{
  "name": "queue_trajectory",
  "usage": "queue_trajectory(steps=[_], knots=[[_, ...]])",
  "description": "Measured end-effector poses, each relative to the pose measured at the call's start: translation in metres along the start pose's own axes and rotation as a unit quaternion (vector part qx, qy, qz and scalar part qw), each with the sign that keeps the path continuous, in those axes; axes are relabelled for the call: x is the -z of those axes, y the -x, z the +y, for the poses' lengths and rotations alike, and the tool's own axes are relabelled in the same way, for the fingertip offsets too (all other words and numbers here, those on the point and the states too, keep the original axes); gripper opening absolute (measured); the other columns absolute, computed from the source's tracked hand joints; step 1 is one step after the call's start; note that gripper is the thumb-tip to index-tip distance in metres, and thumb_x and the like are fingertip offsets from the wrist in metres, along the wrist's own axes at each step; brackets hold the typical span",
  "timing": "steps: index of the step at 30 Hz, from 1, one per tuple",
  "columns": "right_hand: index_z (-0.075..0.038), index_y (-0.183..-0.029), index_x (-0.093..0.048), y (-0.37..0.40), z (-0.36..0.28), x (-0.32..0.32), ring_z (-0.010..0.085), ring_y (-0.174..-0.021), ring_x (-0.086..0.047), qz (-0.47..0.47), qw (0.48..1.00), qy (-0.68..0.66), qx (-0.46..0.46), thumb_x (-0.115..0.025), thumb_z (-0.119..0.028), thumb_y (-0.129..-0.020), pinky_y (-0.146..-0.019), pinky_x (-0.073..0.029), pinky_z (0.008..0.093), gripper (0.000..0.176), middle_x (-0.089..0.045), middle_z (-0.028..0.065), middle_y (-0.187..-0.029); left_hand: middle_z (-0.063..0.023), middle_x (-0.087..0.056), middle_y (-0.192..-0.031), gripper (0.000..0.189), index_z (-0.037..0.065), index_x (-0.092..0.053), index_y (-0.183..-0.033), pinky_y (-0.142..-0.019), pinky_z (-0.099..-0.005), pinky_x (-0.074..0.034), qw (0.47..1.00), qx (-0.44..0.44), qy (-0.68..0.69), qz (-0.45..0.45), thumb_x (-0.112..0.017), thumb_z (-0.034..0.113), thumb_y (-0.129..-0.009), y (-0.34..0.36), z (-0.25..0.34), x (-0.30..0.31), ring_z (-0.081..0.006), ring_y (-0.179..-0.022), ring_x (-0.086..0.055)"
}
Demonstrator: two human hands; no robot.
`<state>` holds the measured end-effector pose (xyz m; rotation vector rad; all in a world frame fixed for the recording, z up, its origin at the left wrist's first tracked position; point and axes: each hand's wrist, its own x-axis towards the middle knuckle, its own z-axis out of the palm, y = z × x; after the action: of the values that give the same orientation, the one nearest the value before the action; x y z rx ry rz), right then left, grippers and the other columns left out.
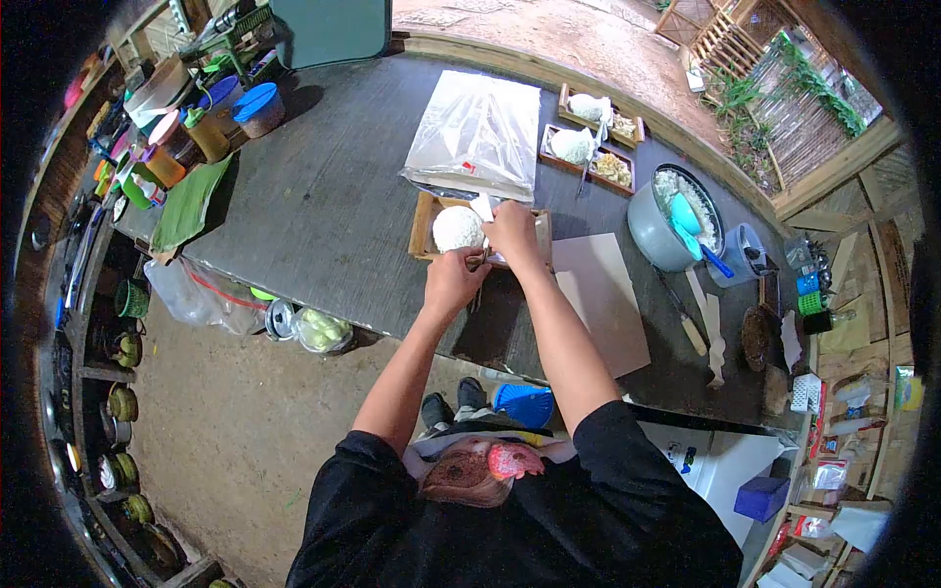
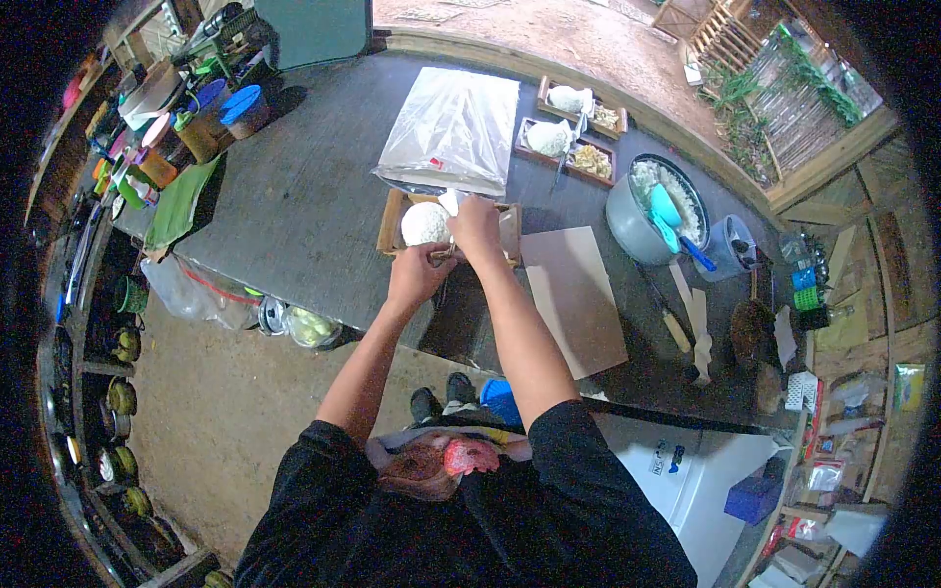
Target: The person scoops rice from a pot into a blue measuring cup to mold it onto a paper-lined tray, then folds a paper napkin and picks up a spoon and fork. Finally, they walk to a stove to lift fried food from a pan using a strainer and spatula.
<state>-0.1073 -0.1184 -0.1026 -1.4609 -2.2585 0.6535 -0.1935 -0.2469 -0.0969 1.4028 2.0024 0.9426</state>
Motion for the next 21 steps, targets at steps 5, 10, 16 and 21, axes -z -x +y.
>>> queue_trajectory(steps=[5,10,16,21], knots=[[0.006,-0.079,-0.067,0.0,-0.002,0.006,0.0407,-0.084,-0.063,0.002,0.996,0.068,0.062,-0.062,-0.012,-0.072,-0.078,-0.05,0.0457,0.02,-0.064,0.0266,-0.083,-0.0174,-0.068,-0.084,0.033,0.01,-0.07,-0.102,-0.072,-0.0392,-0.053,0.999,-0.028,-0.002,0.035,-0.071,0.027,-0.075,-0.004,-0.007,-0.008,-0.0317,-0.079,-0.067],[-0.002,-0.082,-0.069,-0.013,0.008,0.001,0.0394,-0.083,-0.062,-0.003,0.993,0.021,0.119,-0.053,-0.021,-0.08,-0.077,-0.048,0.0468,0.025,-0.063,0.0252,-0.084,-0.0179,-0.068,-0.081,0.03,0.009,-0.071,-0.099,-0.072,-0.0393,-0.053,0.999,-0.013,-0.004,0.048,-0.071,0.027,-0.075,-0.004,-0.007,-0.01,-0.0314,-0.077,-0.067],[-0.003,-0.093,-0.069,-0.007,0.005,0.011,0.036,-0.084,-0.064,-0.041,0.996,-0.016,0.078,-0.054,-0.02,-0.082,-0.076,-0.049,0.0426,0.025,-0.064,0.0235,-0.085,-0.0184,-0.068,-0.077,0.027,0.009,-0.072,-0.095,-0.069,-0.0398,-0.053,0.998,-0.019,-0.038,0.056,-0.071,0.028,-0.075,-0.006,-0.003,-0.006,-0.0322,-0.073,-0.067],[-0.002,-0.091,-0.069,-0.002,0.015,0.002,0.0325,-0.083,-0.065,0.11,0.985,-0.062,0.121,-0.06,-0.015,-0.079,-0.075,-0.05,0.039,0.02,-0.067,0.0191,-0.084,-0.0177,-0.067,-0.073,0.027,0.009,-0.072,-0.094,-0.067,-0.04,-0.052,0.997,-0.014,-0.045,0.063,-0.072,0.029,-0.075,-0.006,-0.005,-0.007,-0.0319,-0.07,-0.067]])
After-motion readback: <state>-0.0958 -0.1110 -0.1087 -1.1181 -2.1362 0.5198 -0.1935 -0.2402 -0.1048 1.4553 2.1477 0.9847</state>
